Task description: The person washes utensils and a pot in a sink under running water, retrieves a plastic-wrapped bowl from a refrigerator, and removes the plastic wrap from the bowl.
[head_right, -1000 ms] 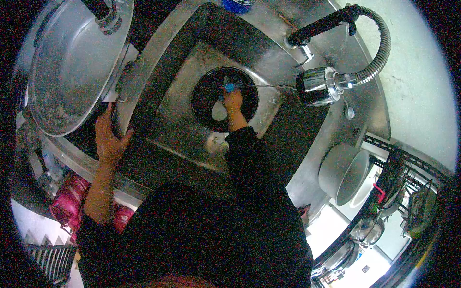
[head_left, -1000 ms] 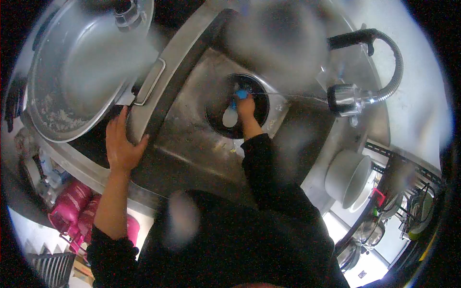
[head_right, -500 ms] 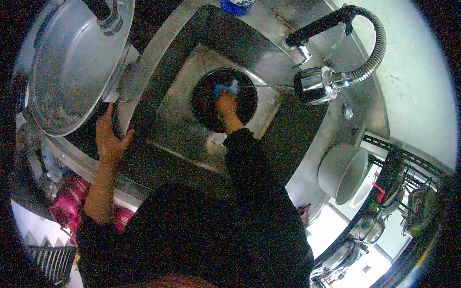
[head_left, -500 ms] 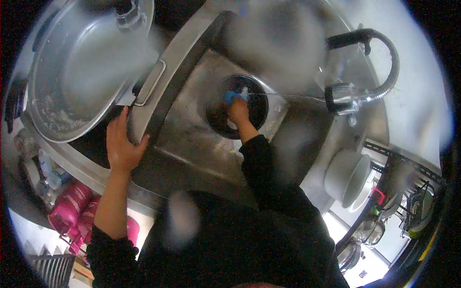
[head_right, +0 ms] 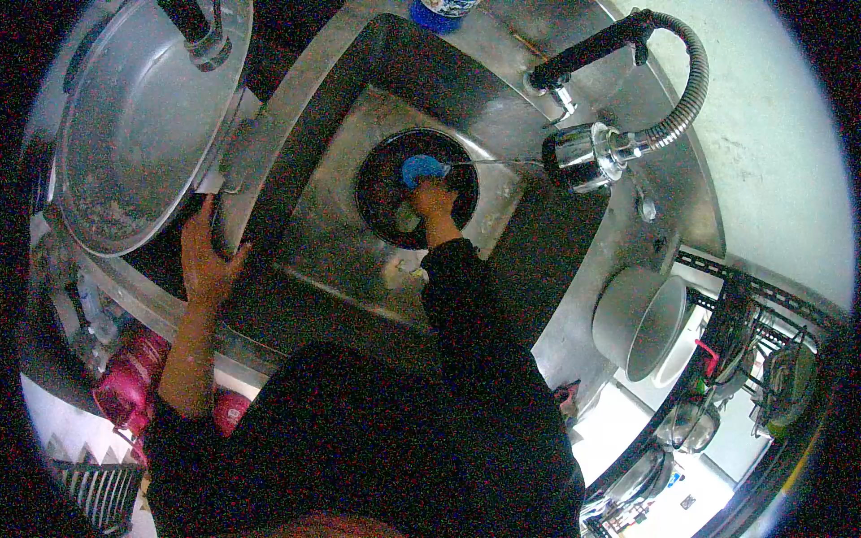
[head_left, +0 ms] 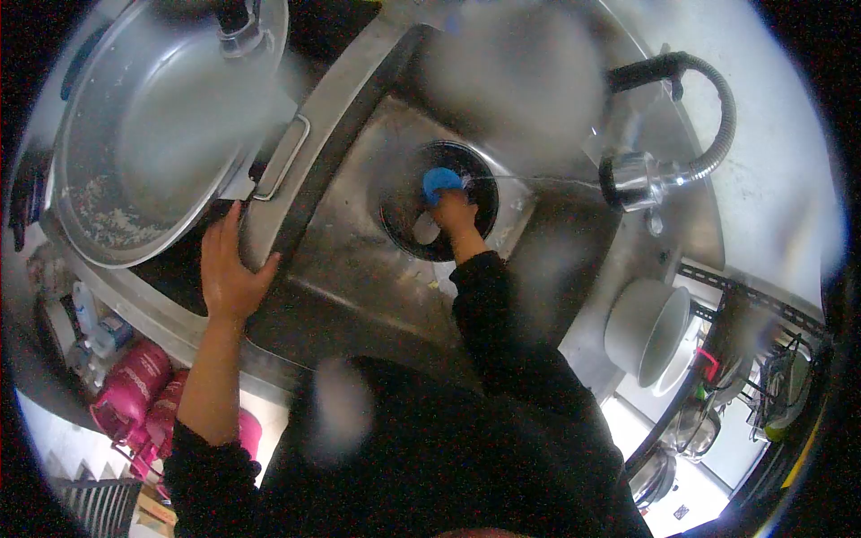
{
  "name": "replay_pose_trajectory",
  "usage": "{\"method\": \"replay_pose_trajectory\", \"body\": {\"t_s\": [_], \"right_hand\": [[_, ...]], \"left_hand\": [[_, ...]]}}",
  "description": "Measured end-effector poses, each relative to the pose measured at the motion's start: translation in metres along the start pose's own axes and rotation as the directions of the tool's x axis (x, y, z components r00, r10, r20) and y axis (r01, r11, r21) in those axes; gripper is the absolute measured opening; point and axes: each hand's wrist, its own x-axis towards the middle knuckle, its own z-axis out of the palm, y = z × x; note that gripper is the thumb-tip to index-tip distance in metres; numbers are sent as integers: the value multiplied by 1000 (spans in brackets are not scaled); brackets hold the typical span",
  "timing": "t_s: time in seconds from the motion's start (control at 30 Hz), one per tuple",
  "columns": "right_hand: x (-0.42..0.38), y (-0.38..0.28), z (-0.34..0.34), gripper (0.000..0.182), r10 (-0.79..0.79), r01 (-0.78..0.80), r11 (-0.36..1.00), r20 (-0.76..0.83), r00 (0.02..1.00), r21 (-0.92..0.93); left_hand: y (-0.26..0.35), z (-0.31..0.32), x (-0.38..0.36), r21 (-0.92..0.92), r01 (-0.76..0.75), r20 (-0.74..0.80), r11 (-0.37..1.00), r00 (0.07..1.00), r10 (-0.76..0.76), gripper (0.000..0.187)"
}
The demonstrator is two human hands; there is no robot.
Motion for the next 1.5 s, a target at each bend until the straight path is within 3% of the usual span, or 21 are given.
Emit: {"method": "replay_pose_trajectory", "body": {"t_s": [0.07, 0.57, 0.67, 0.77, 0.87, 0.97, 1.07, 1.17, 1.27, 1.43, 1.5], "right_hand": [[1, 4, 5, 46, -16, 9, 996, -76, 997, -94], [13, 21, 43, 47, -131, 137, 953, 41, 991, -270], [10, 18, 51, 47, -156, 120, 957, -122, 980, -265], [-3, -1, 40, 44, -208, 102, 959, -415, 886, -263], [-8, -27, 24, 37, -377, 319, 919, -281, 883, -231], [2, -45, 27, 26, -315, 292, 935, -93, 944, -200], [29, -44, 54, 27, -213, 203, 975, 108, 971, 92], [13, -61, 22, 34, -110, 109, 988, 1, 994, 112], [17, -69, 31, 44, 19, 11, 989, -197, 980, 149], [12, -73, 15, 46, -13, 25, 986, -77, 997, 163], [38, -60, 52, 44, -80, 90, 992, -122, 989, 83]], "left_hand": [[0, 0, 0, 0, 11, 5, 1000, 1000, -11, 79], [2, 0, 0, 27, 30, 24, 999, 999, -30, 80], [1, 0, 0, 21, 29, 30, 999, 999, -29, 80], [3, -1, -1, 30, 44, 36, 999, 998, -45, 81], [3, -1, 1, 22, 48, 42, 999, 998, -49, 81], [4, -1, 1, 16, 50, 51, 999, 997, -51, 81], [4, 0, 0, 19, 51, 47, 999, 998, -52, 82], [5, -2, 2, 0, 61, 64, 998, 996, -61, 82], [5, -2, 1, 25, 84, 78, 996, 993, -85, 82], [6, -3, 3, 37, 108, 96, 993, 989, -111, 82], [5, -3, 2, 23, 101, 90, 995, 991, -103, 82]]}}
